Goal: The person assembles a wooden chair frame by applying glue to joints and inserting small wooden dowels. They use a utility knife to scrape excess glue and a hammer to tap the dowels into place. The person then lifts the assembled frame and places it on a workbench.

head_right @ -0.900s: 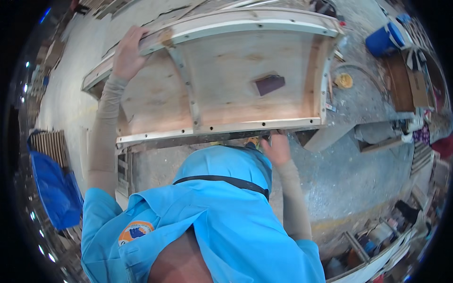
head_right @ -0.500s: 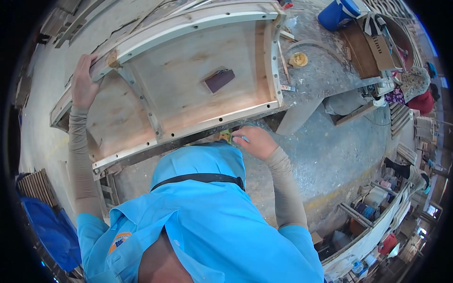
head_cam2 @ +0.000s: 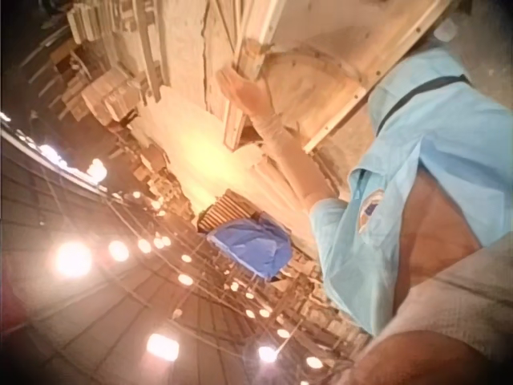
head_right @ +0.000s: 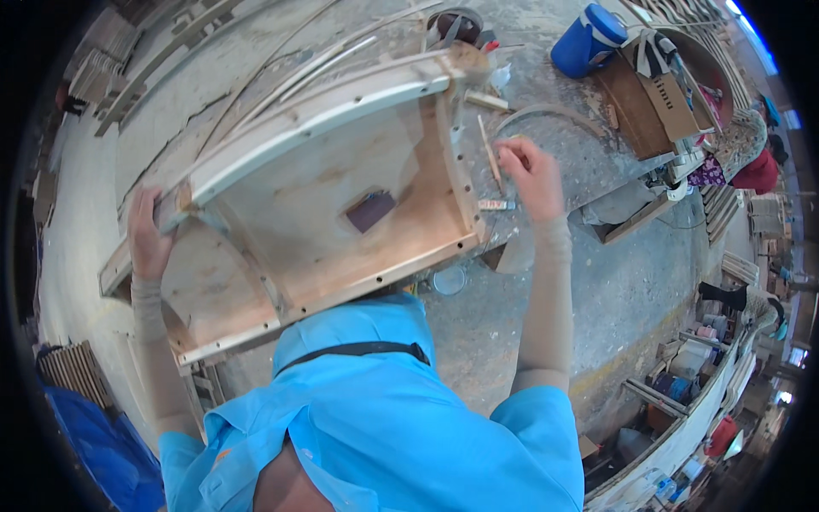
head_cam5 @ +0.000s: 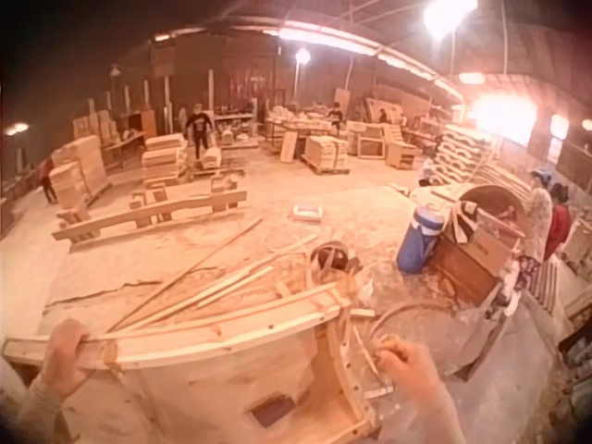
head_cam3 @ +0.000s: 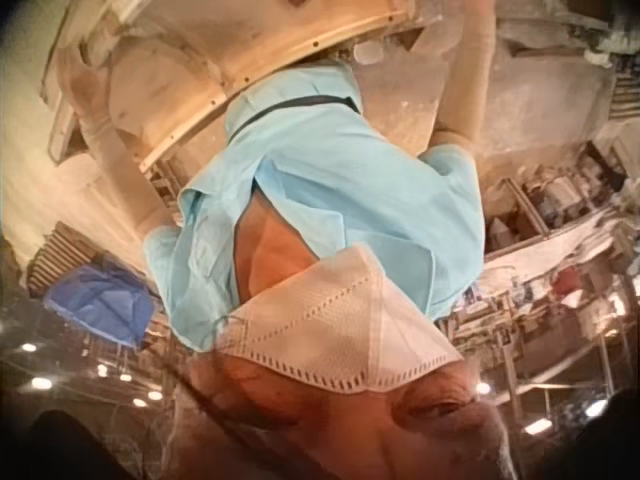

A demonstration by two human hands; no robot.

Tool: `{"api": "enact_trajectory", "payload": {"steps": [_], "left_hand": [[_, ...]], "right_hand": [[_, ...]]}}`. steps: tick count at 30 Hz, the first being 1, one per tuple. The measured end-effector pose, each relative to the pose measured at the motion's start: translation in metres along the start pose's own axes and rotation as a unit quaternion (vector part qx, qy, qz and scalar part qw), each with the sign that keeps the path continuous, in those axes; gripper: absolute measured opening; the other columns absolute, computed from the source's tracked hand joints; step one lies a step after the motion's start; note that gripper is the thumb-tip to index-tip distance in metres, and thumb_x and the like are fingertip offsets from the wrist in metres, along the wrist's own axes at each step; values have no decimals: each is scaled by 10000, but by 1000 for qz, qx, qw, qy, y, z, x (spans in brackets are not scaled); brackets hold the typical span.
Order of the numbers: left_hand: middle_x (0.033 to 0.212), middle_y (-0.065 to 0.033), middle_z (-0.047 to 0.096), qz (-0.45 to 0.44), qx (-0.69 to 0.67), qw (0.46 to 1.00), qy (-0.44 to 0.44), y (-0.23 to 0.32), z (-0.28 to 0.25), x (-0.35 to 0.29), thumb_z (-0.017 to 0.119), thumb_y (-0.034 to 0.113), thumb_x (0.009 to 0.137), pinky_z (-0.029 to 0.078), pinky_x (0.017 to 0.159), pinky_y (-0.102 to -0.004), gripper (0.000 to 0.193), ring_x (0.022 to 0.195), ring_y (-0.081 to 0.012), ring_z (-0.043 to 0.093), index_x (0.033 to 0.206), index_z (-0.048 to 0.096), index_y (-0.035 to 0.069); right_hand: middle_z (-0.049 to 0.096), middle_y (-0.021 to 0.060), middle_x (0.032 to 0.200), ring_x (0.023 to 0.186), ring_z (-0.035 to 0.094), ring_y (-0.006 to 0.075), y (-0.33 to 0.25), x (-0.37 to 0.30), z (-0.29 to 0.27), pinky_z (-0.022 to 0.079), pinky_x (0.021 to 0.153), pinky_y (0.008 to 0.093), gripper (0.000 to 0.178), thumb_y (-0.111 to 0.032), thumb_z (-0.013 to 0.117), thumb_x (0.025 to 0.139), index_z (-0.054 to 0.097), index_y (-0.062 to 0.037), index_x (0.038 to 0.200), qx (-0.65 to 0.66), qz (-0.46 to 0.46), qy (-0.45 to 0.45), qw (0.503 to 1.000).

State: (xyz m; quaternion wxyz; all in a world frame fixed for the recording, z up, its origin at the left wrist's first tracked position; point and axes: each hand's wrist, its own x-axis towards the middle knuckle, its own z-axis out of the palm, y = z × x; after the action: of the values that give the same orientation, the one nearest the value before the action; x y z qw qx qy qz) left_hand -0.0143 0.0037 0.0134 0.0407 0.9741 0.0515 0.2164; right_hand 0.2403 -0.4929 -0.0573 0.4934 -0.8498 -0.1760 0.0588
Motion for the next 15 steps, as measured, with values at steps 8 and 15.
{"api": "enact_trajectory", "payload": {"steps": [8, 15], "left_hand": [[957, -155, 505, -37, -6, 999, -30, 11, -3, 6, 681, -33, 628, 428, 802, -405, 457, 909, -356, 521, 1055, 526, 11], [927, -157, 485, -78, -6, 995, -57, 21, -11, 11, 660, -55, 623, 424, 783, -393, 453, 868, -352, 508, 1049, 519, 2]], "right_hand": [[681, 135, 848, 789, 661, 293, 60, 175, 31, 514, 705, 397, 163, -196, 668, 832, 688, -44, 884, -223, -82, 97, 967], [675, 153, 900, 849, 653, 344, 76, 257, 73, 520, 757, 435, 170, -134, 550, 857, 689, -36, 869, -385, -174, 52, 905]]}}
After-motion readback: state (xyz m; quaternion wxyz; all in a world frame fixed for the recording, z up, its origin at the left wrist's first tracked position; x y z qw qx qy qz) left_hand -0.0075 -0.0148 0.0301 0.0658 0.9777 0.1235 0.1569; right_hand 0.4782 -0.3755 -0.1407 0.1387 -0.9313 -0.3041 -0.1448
